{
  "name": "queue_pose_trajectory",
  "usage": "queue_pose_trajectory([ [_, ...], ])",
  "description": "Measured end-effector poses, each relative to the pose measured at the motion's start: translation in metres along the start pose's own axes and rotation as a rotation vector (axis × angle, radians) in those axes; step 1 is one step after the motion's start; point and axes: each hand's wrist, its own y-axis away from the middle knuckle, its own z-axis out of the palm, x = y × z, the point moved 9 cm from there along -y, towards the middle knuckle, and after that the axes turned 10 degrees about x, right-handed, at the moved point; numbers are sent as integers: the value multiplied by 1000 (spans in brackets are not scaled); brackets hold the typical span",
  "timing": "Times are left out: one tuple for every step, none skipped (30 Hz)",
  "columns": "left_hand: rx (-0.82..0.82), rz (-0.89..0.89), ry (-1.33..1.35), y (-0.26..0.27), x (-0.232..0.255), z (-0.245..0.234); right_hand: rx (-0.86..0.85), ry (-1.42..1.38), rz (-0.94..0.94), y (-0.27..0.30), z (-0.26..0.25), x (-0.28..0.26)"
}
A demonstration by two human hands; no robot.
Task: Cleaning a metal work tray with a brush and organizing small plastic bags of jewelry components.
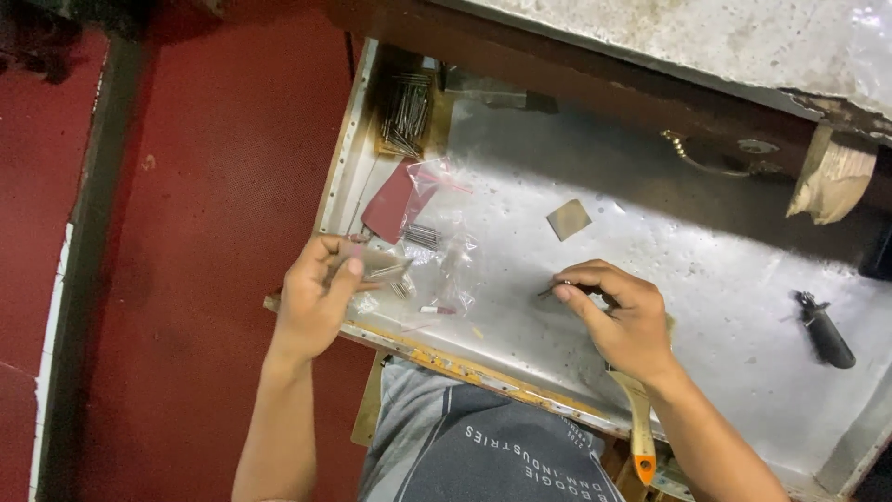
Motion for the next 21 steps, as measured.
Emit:
queue_pose_trajectory([
  [-2,0,0,-1,1,9,1,0,1,0,0,-1],
  [-19,-62,124,-1,-1,19,10,-20,23,0,0,-1],
  [-36,-123,248,-1,-3,29,17,-41,45,0,1,0],
  [-37,-122,247,-3,-6,33,18,-42,44,0,0,1],
  [-85,-138,325,-4,-8,42,15,-62,62,0,0,2],
  [-134,-153,402,-5,-10,52,12,-82,80,-1,-1,4],
  [-139,-152,403,-6,-5,55,16,-80,80,0,-1,4],
  [-169,-146,421,-6,1,61,15,-96,88,0,-2,5],
  [-200,-140,439,-5,8,67,15,-111,96,1,-2,5],
  [-205,-139,440,-6,8,71,20,-109,96,1,-5,5],
  [-244,-134,448,-5,9,76,24,-122,97,2,-6,5],
  [-284,-129,456,-4,10,81,28,-135,98,3,-7,5],
  [-289,-128,454,-4,9,84,32,-135,98,2,-9,5],
  [-313,-135,458,-3,9,88,38,-132,111,2,-10,7],
  [-338,-142,463,-1,9,93,44,-129,124,1,-13,8],
  [-343,-142,462,-1,15,99,49,-128,124,1,-15,9],
  [-311,-147,439,-2,20,103,54,-130,118,1,-18,9],
  [-280,-152,416,-4,25,107,59,-132,112,1,-20,9],
  [-285,-151,415,-5,29,113,64,-131,112,1,-22,10],
  [-223,-128,347,-8,32,113,77,-136,110,2,-25,11],
  [-161,-106,280,-11,35,114,88,-140,109,2,-28,12],
])
